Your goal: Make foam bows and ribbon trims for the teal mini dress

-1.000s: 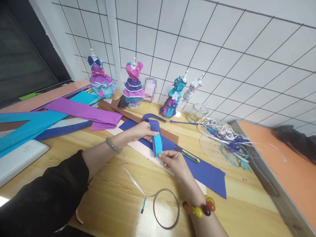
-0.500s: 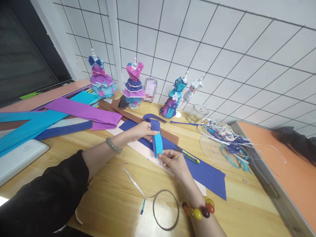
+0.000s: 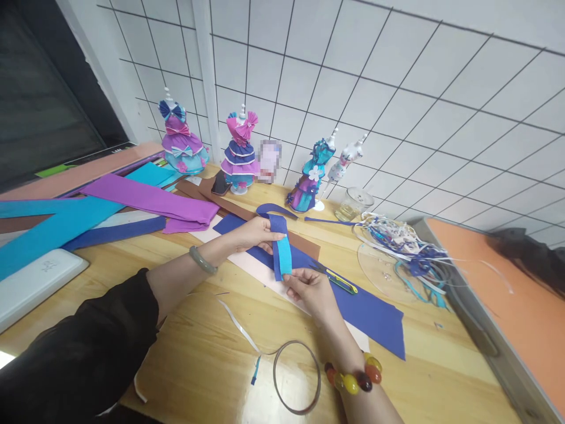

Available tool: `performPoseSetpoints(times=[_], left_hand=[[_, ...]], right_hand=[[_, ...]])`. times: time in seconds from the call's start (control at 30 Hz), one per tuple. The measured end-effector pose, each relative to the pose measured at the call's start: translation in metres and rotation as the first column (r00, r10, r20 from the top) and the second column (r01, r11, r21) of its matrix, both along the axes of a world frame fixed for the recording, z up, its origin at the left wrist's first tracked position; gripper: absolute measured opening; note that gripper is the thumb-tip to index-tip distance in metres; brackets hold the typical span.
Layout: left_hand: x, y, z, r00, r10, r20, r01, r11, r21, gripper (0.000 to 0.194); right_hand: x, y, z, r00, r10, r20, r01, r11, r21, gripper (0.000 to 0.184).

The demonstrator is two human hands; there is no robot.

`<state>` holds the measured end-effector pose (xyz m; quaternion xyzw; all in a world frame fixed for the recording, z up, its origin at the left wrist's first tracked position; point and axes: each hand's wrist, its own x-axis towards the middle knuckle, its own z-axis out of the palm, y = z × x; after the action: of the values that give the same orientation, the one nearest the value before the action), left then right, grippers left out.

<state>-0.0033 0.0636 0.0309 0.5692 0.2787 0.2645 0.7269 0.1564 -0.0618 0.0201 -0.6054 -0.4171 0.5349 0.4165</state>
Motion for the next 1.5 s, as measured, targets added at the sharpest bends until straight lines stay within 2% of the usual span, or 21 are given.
performPoseSetpoints(times=[0.37, 0.83, 1.13, 1.5], left_hand=[[-0.0007, -0.0008, 0.0026, 1.0, 0.03, 0.008, -0.03, 0.999, -0.037, 0.038], [-0.0012, -0.0011, 0.0027, 0.998, 0.034, 0.047, -0.032, 0.998, -0.051, 0.035], [-0.0016, -0.0023, 0.0069, 0.997, 0.017, 0.069, -0.014, 0.999, -0.038, 0.035], [-0.0025, -0.0011, 0.0069, 0.998, 0.003, 0.07, 0.0, 0.999, -0.043, 0.033]], right_hand=[[0.001, -0.0008, 0.0012, 0.999, 0.03, 0.019, -0.031, 0.999, 0.025, 0.029], [-0.0003, -0.0003, 0.004, 0.993, -0.02, 0.118, 0.008, 0.995, 0.096, 0.033], [0.0001, -0.0001, 0.003, 0.998, -0.035, 0.059, 0.03, 0.997, 0.075, 0.028], [0.0021, 0.0012, -0.0016, 0.996, -0.048, 0.073, 0.042, 0.995, 0.088, 0.028]])
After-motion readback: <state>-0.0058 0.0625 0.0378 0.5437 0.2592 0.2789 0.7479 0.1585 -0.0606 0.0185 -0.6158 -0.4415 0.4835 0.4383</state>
